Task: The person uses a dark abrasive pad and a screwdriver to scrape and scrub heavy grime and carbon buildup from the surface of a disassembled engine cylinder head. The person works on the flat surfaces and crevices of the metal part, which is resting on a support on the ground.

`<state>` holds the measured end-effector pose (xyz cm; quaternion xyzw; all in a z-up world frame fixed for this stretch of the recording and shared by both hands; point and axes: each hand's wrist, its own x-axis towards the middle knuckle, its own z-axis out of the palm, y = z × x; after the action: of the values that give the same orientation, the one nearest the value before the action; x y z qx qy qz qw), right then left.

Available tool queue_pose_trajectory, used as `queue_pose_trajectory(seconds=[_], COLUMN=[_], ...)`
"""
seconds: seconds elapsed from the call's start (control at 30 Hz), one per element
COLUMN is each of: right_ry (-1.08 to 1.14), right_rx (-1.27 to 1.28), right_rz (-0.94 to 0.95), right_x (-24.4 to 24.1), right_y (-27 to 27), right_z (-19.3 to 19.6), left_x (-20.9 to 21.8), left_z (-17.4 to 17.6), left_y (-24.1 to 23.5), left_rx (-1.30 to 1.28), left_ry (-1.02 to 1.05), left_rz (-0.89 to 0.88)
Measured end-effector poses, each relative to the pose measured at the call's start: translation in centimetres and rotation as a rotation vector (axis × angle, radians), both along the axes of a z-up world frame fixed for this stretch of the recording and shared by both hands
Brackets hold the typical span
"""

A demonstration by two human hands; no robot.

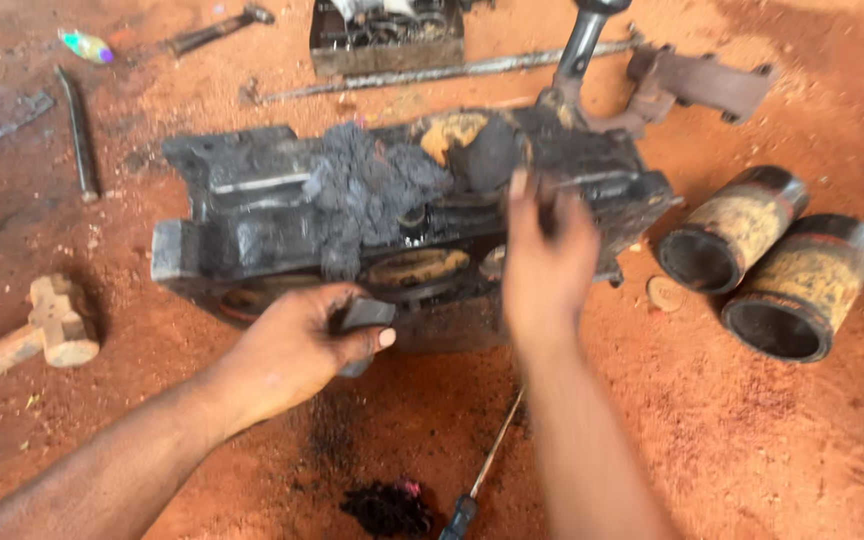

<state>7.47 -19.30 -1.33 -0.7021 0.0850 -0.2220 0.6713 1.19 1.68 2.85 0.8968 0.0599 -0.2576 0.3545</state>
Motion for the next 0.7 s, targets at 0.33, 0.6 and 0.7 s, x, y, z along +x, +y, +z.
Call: queue_pose_trajectory(seconds=[0.33,0.6,0.7], right_ry=[0.531,0.591,0.739], right_rx=[0.564,0.339,0.407], right_rz=[0.62,0.656,0.703], right_x=[-9.2,-7.9,-9.3], right_y=[2.8,1.4,2.4], right_z=[-10.3,-9.8,-9.4], left_x=[0.0,1.1,0.6], left_z=[-7.5,-9.8,-10.1], left_y=[0.5,2.0,1.2], left_rx=[-0.294,-0.547,-0.549], left_ry=[-0.005,-0.096,-0.076], left_rz=[0.107,0.21,0.19])
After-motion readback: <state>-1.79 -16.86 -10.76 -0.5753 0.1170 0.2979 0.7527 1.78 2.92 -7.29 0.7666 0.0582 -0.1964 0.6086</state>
